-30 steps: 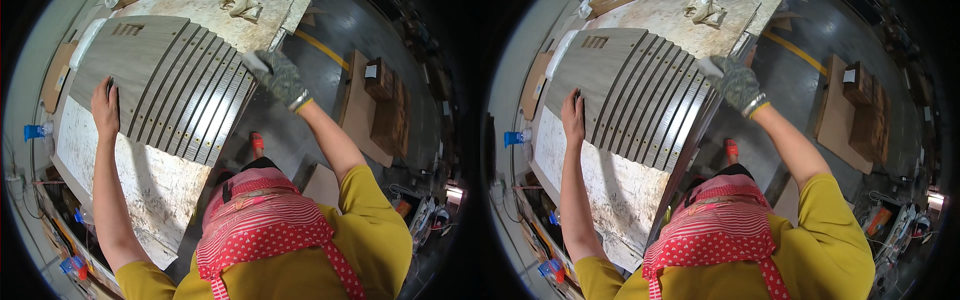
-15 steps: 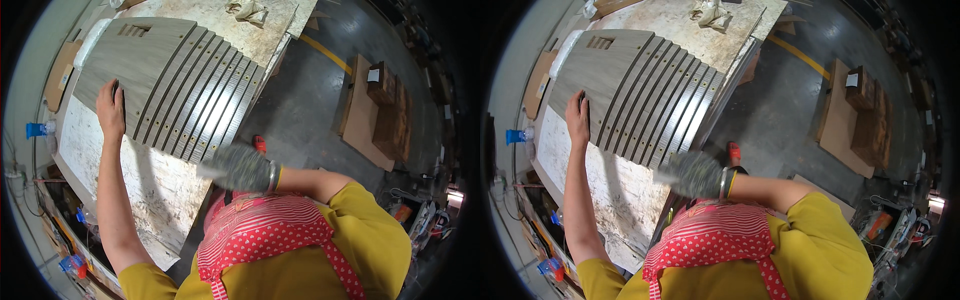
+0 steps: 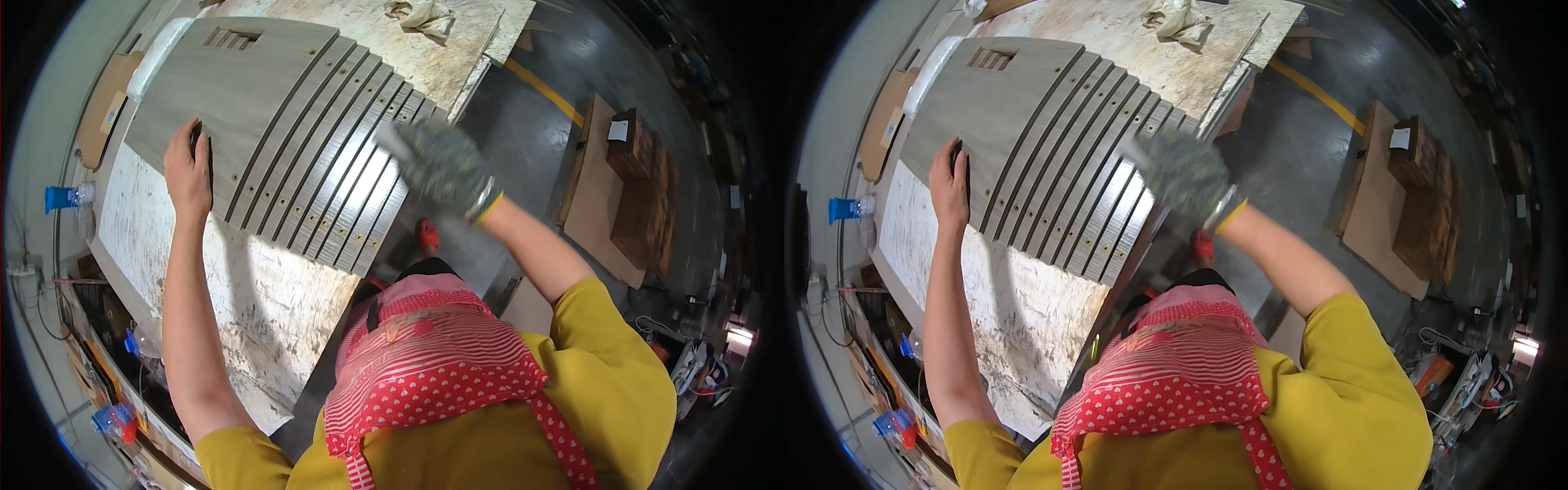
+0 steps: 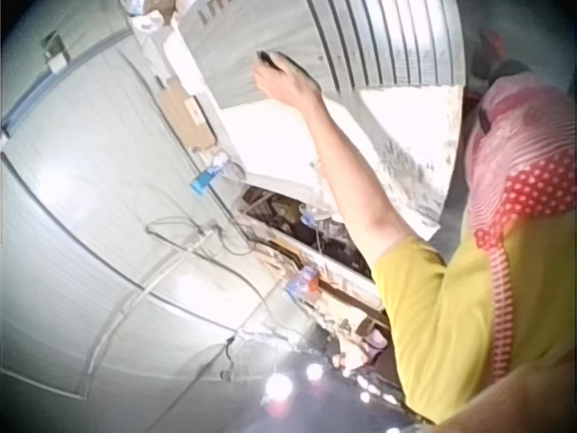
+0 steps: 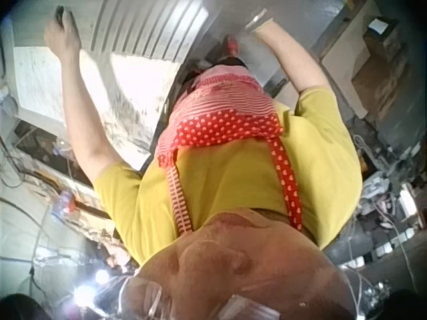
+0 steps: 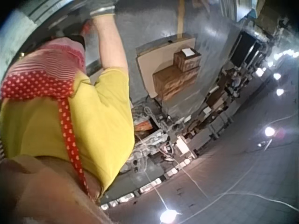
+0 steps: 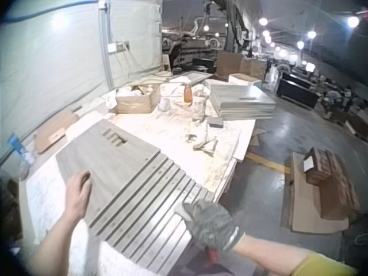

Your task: The person sands stacked wooden panels with a sanding block, arranges them on a table, and wipes them down using a cloth after pouring liquid onto it from a bottle.

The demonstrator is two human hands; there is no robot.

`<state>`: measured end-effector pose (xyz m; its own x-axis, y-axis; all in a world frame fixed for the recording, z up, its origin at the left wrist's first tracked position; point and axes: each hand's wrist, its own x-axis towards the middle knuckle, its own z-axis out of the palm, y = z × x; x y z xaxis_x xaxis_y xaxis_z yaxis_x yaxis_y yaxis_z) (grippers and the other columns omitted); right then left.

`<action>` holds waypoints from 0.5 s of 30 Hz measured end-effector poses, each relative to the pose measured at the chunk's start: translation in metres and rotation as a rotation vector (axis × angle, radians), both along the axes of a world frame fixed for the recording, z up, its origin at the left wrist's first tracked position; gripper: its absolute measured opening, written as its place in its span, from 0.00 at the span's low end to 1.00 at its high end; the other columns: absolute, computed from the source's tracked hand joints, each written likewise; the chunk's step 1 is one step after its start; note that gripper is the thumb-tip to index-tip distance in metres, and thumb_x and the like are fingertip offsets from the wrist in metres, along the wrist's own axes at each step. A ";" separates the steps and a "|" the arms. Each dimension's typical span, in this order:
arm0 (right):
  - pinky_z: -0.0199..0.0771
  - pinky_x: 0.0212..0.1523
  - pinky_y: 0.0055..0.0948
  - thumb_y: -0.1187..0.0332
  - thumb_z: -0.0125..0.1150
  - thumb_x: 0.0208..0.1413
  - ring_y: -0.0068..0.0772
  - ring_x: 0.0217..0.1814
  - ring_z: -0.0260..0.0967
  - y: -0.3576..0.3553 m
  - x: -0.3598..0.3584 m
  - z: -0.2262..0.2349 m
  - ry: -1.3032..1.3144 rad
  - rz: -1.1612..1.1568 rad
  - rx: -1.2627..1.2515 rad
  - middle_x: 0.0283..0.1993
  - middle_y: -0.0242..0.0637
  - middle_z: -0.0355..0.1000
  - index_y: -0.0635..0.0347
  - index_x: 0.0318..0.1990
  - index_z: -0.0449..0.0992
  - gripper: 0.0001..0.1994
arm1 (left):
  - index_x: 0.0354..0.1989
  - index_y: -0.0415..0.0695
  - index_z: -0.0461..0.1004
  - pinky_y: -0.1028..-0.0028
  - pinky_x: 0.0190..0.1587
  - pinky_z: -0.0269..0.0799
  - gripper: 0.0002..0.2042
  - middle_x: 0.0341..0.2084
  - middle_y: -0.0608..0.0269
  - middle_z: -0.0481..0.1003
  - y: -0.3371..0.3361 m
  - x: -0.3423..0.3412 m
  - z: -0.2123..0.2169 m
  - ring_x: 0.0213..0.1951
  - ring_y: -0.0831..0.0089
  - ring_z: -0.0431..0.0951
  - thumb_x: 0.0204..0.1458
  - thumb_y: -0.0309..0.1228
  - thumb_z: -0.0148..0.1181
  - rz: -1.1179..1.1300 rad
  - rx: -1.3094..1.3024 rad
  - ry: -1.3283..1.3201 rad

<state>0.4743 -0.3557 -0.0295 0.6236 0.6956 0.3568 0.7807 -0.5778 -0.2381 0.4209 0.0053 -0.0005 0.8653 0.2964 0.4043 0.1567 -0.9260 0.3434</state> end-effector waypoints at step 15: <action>0.66 0.51 0.40 0.61 0.54 0.55 0.45 0.49 0.66 -0.017 0.041 0.005 0.265 -0.222 0.228 0.43 0.48 0.70 0.62 0.58 0.64 0.24 | 0.54 0.39 0.68 0.69 0.58 0.60 0.16 0.51 0.53 0.70 0.005 0.002 0.001 0.54 0.58 0.69 0.59 0.33 0.47 -0.019 0.015 -0.012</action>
